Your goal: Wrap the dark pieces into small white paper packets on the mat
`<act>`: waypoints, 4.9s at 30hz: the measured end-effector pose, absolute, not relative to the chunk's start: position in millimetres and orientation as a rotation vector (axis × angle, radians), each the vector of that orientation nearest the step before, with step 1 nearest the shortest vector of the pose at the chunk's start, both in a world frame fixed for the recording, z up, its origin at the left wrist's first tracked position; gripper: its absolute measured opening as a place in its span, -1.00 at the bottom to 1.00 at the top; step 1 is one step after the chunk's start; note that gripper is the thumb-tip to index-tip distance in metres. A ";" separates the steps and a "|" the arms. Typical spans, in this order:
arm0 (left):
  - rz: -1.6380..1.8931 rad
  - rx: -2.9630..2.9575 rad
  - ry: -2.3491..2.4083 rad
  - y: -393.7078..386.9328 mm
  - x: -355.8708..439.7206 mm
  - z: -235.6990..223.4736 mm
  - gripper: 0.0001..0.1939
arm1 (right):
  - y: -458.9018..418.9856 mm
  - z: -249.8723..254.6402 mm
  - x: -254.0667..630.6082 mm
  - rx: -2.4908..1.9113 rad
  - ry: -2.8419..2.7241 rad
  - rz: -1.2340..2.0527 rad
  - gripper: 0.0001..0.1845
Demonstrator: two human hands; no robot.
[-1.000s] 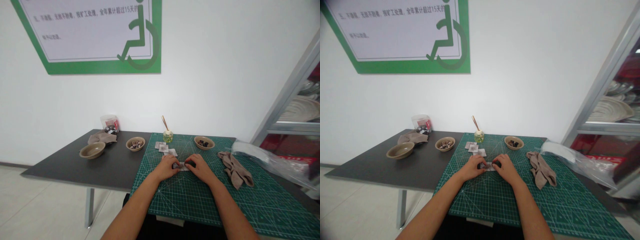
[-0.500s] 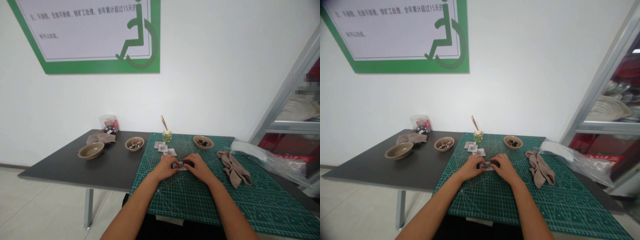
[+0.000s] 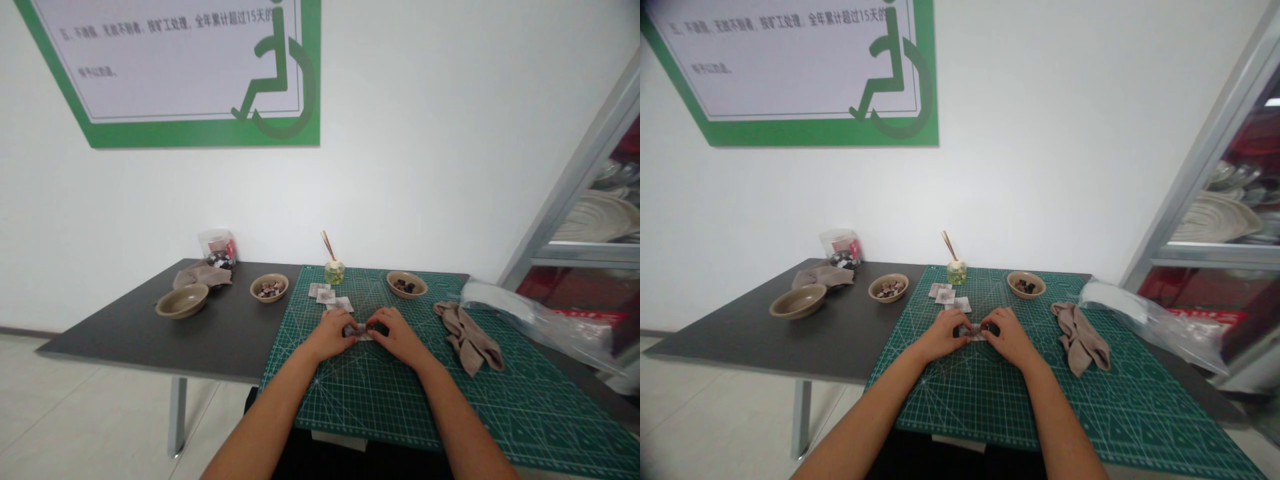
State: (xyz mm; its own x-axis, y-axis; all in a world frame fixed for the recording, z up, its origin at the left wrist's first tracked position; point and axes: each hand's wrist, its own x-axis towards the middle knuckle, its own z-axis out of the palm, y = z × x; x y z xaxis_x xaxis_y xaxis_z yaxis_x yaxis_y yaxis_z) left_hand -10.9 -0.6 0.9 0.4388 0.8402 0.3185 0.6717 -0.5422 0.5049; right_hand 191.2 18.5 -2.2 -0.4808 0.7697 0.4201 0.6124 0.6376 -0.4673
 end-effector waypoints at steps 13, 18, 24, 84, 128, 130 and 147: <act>0.787 2.375 1.399 -1.2 -10.7 3.9 -0.88 | 24.8 -5.1 197.3 -1.239 -2.089 0.186 -0.91; 0.808 2.313 1.623 1.3 -12.4 3.6 -0.87 | 25.3 -6.3 196.2 -1.217 -2.054 0.216 -0.89; 0.803 2.275 1.795 3.9 -14.6 0.1 -0.80 | 25.4 -5.7 194.9 -1.236 -2.018 0.303 -0.85; 1.083 2.252 1.338 1.7 -7.4 4.9 -0.93 | 19.3 21.6 266.8 -2.271 -1.910 -0.281 -0.72; 1.284 1.834 1.388 0.3 -7.0 16.9 -0.91 | 8.5 11.2 147.2 -0.868 -1.814 0.888 -0.63; 1.263 1.833 1.335 -0.1 -7.1 17.6 -0.91 | 10.0 9.2 147.1 -0.873 -1.837 0.859 -0.67; 1.254 1.801 1.160 -0.3 -5.8 11.4 -0.90 | 8.8 12.1 147.0 -0.838 -1.494 1.299 -0.84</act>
